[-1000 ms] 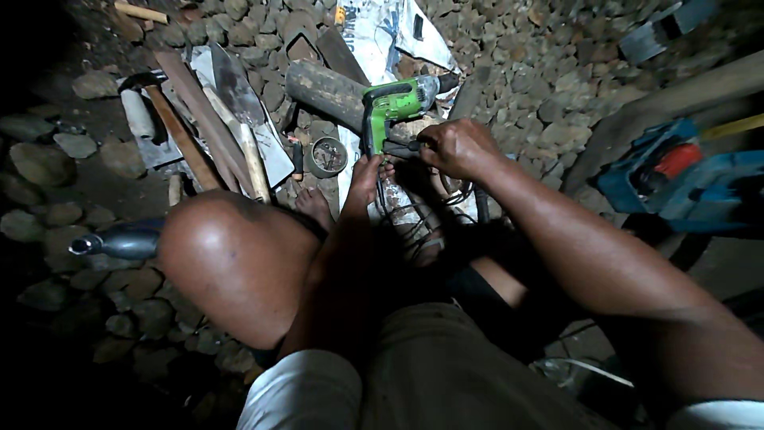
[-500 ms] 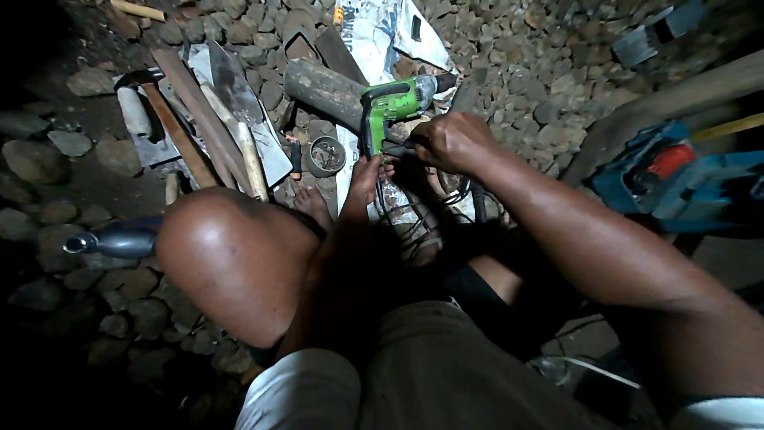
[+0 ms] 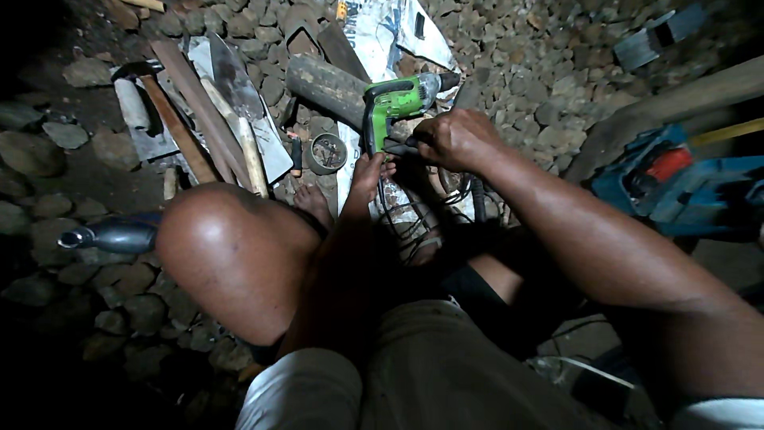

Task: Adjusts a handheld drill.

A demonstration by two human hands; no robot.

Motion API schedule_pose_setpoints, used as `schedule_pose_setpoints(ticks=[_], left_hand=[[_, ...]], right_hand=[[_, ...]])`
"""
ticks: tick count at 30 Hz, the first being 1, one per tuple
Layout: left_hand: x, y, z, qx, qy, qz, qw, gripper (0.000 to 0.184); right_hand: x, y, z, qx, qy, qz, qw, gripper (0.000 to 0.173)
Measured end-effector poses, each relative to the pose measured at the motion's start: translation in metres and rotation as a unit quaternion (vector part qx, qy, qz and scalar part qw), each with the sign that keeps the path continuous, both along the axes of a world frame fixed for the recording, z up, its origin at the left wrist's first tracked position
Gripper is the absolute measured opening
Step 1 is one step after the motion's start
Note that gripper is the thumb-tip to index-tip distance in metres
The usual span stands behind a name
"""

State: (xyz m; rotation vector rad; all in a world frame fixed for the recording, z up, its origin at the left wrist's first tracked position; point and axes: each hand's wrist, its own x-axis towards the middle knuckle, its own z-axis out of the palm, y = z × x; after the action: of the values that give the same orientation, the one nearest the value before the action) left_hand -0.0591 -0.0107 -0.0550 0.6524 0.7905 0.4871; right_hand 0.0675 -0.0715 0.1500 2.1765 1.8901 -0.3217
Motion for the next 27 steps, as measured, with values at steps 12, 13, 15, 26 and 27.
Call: schedule_pose_setpoints(ticks=[12, 13, 15, 26, 27], left_hand=[[0.000, -0.002, -0.002, 0.004, 0.017, -0.001, 1.000, 0.032], [0.000, -0.002, -0.002, 0.001, 0.017, 0.001, 1.000, 0.033], [0.000, -0.003, -0.001, -0.005, 0.016, 0.006, 1.000, 0.035], [-0.001, 0.005, 0.029, -0.123, 0.013, 0.055, 0.991, 0.066], [0.000, 0.007, 0.067, -0.149, 0.066, 0.054, 0.985, 0.071]], right_hand=[[-0.015, 0.003, 0.006, -0.020, -0.028, 0.014, 0.999, 0.022], [-0.017, 0.004, 0.006, -0.017, -0.031, 0.025, 0.999, 0.020], [-0.022, 0.006, 0.007, -0.006, -0.033, 0.050, 0.998, 0.018], [-0.032, 0.023, 0.021, -0.046, -0.070, 0.127, 0.988, 0.024], [-0.034, 0.025, 0.024, -0.055, -0.070, 0.126, 0.988, 0.026]])
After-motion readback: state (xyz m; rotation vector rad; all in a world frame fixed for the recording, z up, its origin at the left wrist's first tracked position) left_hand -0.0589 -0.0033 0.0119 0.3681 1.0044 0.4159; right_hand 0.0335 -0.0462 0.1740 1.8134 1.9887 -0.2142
